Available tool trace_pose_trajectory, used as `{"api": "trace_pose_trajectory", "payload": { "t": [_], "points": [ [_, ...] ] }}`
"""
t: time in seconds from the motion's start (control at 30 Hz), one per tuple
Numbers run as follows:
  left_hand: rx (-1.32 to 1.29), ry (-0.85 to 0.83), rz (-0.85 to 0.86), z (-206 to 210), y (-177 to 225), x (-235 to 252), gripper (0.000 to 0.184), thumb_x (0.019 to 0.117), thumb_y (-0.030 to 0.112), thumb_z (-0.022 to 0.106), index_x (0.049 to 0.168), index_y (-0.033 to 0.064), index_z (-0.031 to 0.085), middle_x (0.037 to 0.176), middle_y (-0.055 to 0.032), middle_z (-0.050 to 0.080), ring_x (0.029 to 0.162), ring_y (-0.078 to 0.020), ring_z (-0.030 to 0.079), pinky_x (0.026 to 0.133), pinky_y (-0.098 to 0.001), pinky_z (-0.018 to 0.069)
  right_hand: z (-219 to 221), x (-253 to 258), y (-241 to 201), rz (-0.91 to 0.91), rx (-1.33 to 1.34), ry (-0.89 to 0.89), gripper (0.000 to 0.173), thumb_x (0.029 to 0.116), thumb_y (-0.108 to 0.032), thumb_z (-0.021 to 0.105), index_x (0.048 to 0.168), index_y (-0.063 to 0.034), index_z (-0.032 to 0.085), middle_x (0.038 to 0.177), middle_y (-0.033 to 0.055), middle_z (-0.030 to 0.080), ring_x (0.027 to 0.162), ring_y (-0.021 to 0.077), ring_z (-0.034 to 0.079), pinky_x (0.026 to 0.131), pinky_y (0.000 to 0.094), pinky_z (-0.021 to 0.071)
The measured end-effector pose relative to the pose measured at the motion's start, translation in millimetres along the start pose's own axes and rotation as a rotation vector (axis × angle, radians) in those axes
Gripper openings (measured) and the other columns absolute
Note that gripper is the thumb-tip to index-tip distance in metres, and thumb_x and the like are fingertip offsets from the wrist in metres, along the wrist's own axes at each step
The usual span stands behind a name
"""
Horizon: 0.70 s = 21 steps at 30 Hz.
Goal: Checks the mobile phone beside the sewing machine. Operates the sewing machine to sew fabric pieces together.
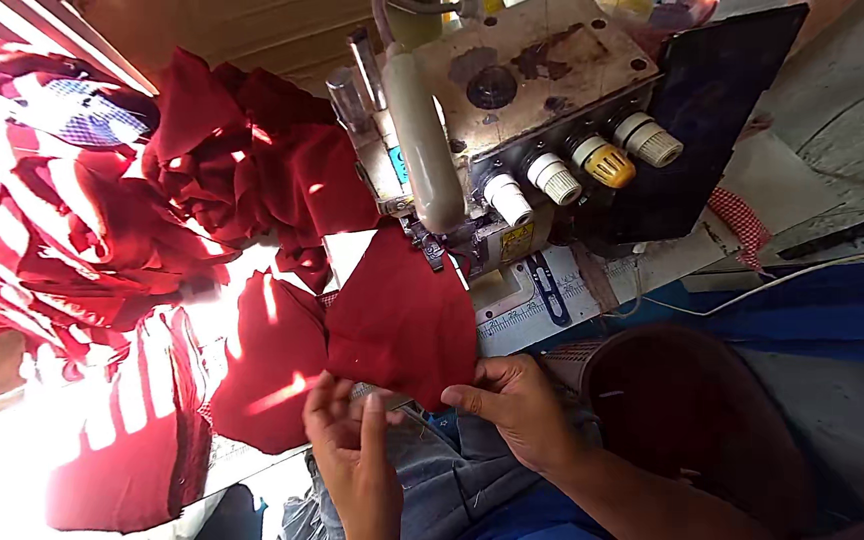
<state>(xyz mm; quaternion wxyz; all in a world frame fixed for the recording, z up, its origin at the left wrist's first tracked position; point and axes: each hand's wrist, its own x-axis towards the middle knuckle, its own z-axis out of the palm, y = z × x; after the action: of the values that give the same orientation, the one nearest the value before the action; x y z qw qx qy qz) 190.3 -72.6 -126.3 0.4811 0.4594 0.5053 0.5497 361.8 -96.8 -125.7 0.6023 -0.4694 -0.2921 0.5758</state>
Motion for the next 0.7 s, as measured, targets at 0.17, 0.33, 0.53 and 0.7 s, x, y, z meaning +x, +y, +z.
{"api": "trace_pose_trajectory", "payload": {
  "t": [0.17,0.33,0.53,0.7],
  "points": [
    [0.353,-0.034,0.481,4.0,17.7,20.8,0.039,0.1006,0.029,0.062,0.134,0.0107,0.053,0.126,0.0067,0.060,0.115,-0.0047,0.059,0.093,-0.0227,0.0514,6.8,-5.9,2.3,-0.099,-0.004,0.018,0.013,0.0854,-0.008,0.082,0.082,0.0012,0.073,0.077,0.0058,0.073,0.072,0.0061,0.069,0.069,0.0222,0.0592],
    [0.611,-0.435,0.728,33.6,53.9,60.0,0.029,0.1036,0.031,0.057,0.112,0.0103,0.075,0.121,-0.0058,0.073,0.125,-0.0207,0.062,0.106,-0.0375,0.0495,17.1,-7.7,6.6,-0.174,-0.007,0.015,0.014,0.0869,-0.010,0.081,0.084,0.0006,0.073,0.081,0.0049,0.073,0.079,0.0059,0.069,0.074,0.0226,0.0586],
    [0.843,-0.515,0.871,46.3,42.0,89.4,0.023,0.0990,0.028,0.067,0.113,0.0142,0.079,0.121,-0.0033,0.074,0.126,-0.0234,0.062,0.107,-0.0423,0.0484,12.0,-4.0,21.4,-0.170,-0.016,0.007,0.013,0.0887,-0.007,0.079,0.088,0.0036,0.072,0.084,0.0099,0.073,0.080,0.0122,0.071,0.076,0.0284,0.0610],
    [0.868,-0.498,0.942,46.4,38.7,90.2,0.020,0.0990,0.022,0.068,0.113,0.0133,0.079,0.119,-0.0043,0.075,0.123,-0.0237,0.064,0.107,-0.0421,0.0481,3.1,5.4,13.3,-0.151,-0.024,-0.027,0.015,0.0901,-0.009,0.078,0.088,0.0032,0.070,0.082,0.0084,0.071,0.076,0.0102,0.069,0.072,0.0258,0.0593]
  ]
}}
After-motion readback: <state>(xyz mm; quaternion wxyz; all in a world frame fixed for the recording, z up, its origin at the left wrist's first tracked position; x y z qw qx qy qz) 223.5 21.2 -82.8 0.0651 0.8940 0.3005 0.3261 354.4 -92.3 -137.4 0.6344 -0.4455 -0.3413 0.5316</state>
